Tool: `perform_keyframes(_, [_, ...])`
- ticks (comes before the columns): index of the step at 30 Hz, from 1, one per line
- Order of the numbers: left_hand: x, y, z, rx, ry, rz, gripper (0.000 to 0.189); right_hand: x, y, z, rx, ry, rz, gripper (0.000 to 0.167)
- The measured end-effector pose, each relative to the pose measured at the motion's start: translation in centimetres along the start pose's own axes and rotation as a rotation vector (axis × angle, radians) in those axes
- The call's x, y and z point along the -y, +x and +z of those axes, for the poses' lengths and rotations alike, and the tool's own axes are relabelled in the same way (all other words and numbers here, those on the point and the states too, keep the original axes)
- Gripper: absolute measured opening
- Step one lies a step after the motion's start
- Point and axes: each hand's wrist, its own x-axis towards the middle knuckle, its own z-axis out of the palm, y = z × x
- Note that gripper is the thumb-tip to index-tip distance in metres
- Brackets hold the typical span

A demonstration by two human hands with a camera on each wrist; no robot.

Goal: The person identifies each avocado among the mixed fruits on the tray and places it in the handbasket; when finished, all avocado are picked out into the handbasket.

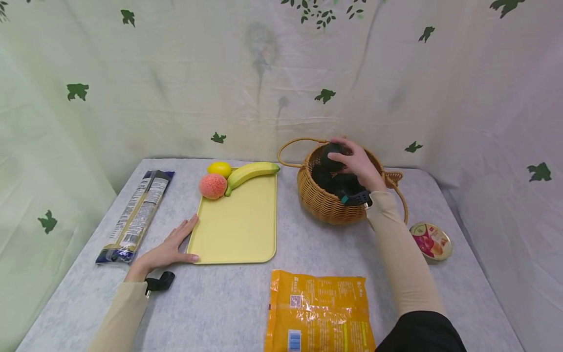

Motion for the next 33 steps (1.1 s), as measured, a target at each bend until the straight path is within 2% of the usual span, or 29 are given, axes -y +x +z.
perform_keyframes(6, [0.2, 0.0, 0.2, -0.001, 0.005, -0.002, 0.11, -0.5, 0.3, -0.2, 0.017, -0.017, 0.064, 0.064])
perform_keyframes(17, [0.2, -0.1, -0.1, -0.003, 0.002, 0.003, 0.11, -0.9, 0.9, -0.2, 0.022, -0.055, 0.118, 0.06])
perform_keyframes(24, [0.2, 0.0, 0.0, 0.005, 0.01, 0.005, 0.11, -1.4, 1.4, -0.4, -0.008, -0.031, 0.171, 0.058])
perform_keyframes(33, [0.2, -0.1, -0.1, -0.002, 0.009, 0.009, 0.11, -1.6, 1.1, -1.0, 0.038, 0.021, 0.146, 0.058])
